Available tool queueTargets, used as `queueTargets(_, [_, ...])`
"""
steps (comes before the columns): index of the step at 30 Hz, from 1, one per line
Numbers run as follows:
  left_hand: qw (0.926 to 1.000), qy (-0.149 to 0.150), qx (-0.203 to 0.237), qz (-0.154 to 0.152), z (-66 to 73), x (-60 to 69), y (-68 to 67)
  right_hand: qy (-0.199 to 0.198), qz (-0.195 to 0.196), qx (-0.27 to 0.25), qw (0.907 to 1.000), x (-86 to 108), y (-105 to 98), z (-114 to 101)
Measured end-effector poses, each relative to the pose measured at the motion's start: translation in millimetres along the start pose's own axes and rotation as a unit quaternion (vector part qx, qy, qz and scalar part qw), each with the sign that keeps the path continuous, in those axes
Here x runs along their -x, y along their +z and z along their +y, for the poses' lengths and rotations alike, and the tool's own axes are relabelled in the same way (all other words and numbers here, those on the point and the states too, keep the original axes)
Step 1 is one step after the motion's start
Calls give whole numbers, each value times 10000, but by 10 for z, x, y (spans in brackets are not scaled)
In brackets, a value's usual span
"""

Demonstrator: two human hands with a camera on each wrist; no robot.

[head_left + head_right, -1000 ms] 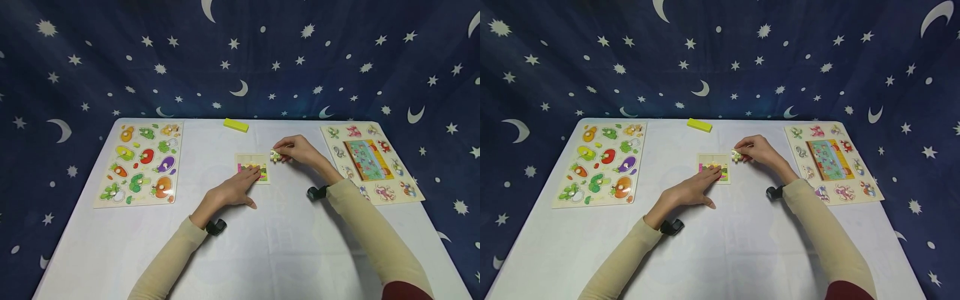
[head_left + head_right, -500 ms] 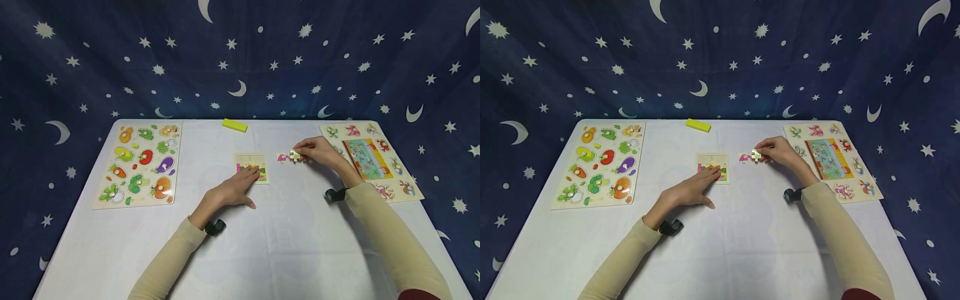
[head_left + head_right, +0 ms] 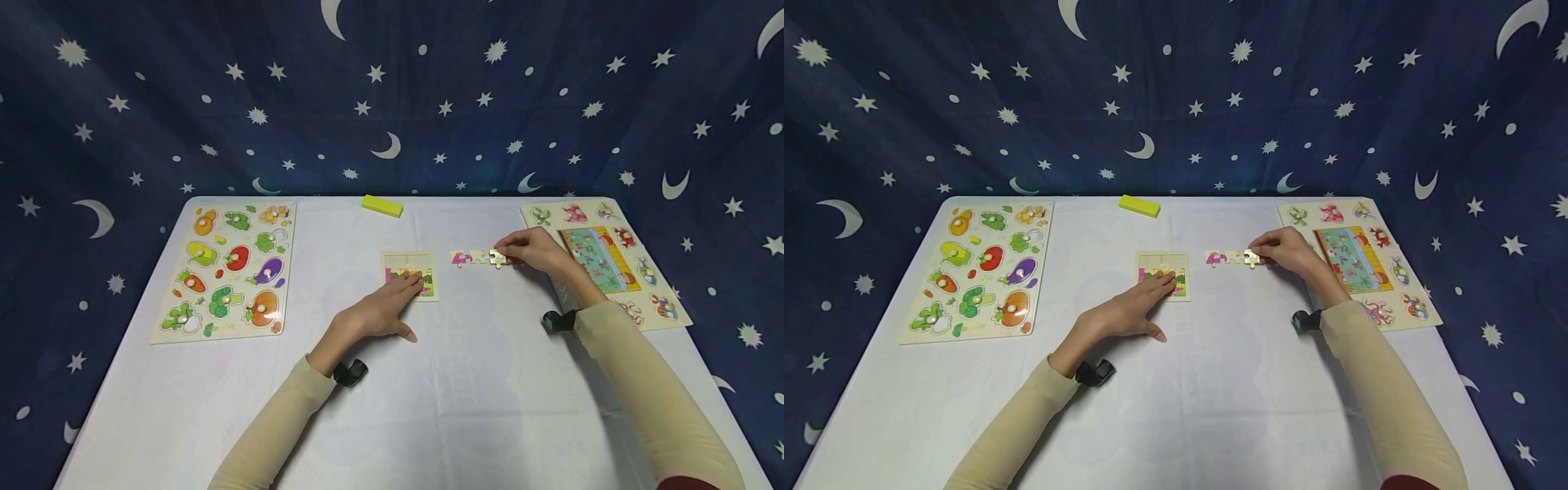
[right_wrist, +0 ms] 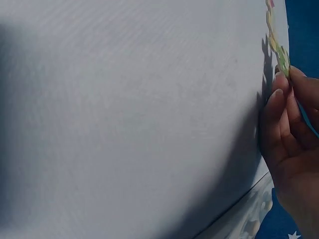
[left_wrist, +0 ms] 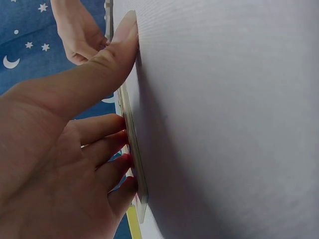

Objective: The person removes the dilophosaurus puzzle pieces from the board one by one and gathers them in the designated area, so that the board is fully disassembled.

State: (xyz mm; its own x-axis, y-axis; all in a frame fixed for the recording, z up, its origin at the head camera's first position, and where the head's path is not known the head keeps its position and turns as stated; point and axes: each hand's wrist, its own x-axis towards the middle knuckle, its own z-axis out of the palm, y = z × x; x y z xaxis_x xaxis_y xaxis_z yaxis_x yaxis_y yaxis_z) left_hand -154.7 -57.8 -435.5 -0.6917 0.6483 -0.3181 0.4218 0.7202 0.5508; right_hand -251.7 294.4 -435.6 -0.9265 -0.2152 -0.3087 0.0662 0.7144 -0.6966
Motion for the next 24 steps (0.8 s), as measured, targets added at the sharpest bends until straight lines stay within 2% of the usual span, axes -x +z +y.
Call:
queueTargets(12, [10000,-49,-70,1,16,20,-2,143,255,196,9994,-27,59,-4])
queueTargets(18, [10000,-79,-18,-45,30,31,19,-162,407,192,9989,-31,96,-45])
queueTargets(24, [10000,-64,-28,-32,36,83,61,-392,317,-118,9987,-71,227,-257])
